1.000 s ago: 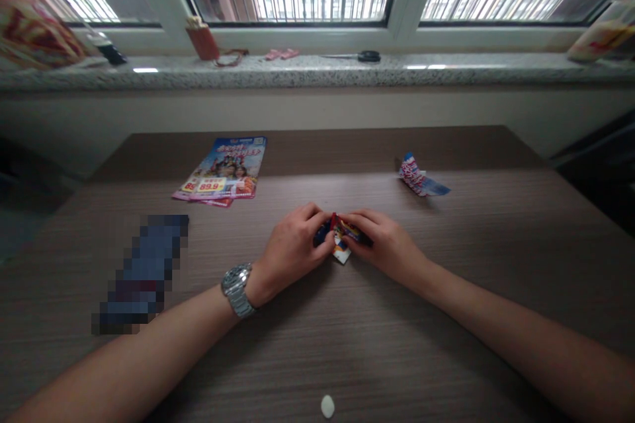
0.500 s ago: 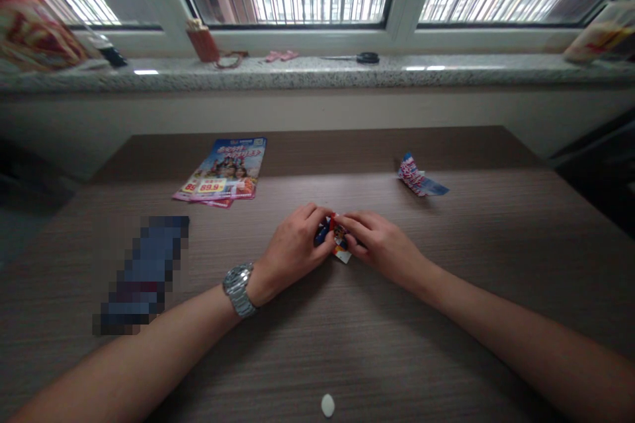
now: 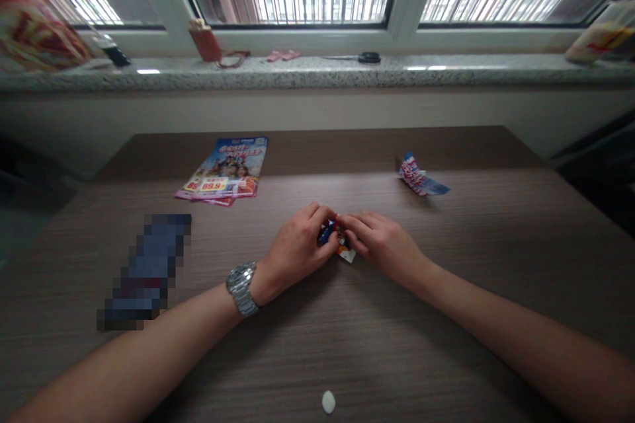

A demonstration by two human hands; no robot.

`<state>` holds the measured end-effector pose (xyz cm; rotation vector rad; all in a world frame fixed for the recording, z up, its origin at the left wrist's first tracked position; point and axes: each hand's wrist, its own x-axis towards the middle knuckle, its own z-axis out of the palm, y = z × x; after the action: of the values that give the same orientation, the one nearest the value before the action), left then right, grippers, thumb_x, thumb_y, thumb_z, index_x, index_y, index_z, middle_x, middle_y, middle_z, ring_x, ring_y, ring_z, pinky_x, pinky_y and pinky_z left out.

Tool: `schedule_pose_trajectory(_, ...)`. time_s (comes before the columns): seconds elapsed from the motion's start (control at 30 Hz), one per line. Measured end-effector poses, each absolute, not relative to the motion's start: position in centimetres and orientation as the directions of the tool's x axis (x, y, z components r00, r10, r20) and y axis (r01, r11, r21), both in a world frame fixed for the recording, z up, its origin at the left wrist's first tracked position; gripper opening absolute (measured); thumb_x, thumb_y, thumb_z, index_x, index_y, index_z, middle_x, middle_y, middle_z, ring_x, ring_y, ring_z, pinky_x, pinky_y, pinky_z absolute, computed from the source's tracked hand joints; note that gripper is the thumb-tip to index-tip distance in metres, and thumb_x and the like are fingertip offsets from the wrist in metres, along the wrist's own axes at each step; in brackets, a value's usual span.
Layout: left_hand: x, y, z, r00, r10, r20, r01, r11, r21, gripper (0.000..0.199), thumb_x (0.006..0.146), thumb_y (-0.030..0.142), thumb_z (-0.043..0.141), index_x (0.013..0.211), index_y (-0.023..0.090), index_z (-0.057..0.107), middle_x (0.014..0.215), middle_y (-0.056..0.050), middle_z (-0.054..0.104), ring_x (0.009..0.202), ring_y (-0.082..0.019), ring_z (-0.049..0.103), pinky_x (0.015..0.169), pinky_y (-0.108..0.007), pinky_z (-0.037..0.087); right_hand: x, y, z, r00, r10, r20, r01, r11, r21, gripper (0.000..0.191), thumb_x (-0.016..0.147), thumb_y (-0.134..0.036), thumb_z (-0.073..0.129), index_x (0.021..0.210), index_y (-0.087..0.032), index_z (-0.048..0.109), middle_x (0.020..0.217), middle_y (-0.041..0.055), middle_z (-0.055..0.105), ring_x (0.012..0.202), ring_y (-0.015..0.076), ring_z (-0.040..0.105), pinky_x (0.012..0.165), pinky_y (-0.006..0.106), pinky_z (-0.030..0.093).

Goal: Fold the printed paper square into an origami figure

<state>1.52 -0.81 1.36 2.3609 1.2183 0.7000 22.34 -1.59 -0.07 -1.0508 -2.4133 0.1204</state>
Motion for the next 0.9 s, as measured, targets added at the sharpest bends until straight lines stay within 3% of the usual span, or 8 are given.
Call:
schedule_pose_trajectory(0.43, 1.36, -0.76, 1.30, 0.485, 0.843, 0.232, 0.649, -0.525, 0.551, 0.014, 0.091, 0.018, 0.057, 0.105, 0.020, 0.057, 0.101, -0.005, 0.060, 0.089, -0.019, 0.059, 0.079, -0.031, 0.048, 22.53, -1.57, 0.09, -0.646, 0.631, 0.428, 0.624, 0.761, -0.180, 0.023, 0.099, -0.021, 0.055, 0.119, -0.016, 0.065, 0.124, 0.0154, 0.068, 0.102, 0.0252, 0.068, 0.088, 0.039, 0.058)
schedule_pose_trajectory(0.9, 1.07, -0.69, 1.04, 0.499, 0.829, 0.252, 0.621, -0.545, 0.563, 0.017, 0.093, 0.019, 0.057, 0.109, 0.020, 0.059, 0.103, -0.006, 0.060, 0.092, -0.019, 0.061, 0.083, -0.032, 0.051, 22.82, -1.47, 0.19, -0.694, 0.617, 0.371, 0.582, 0.784, -0.215, 0.026, 0.101, -0.026, 0.052, 0.122, -0.018, 0.066, 0.122, 0.0129, 0.071, 0.105, 0.0249, 0.067, 0.091, 0.042, 0.057)
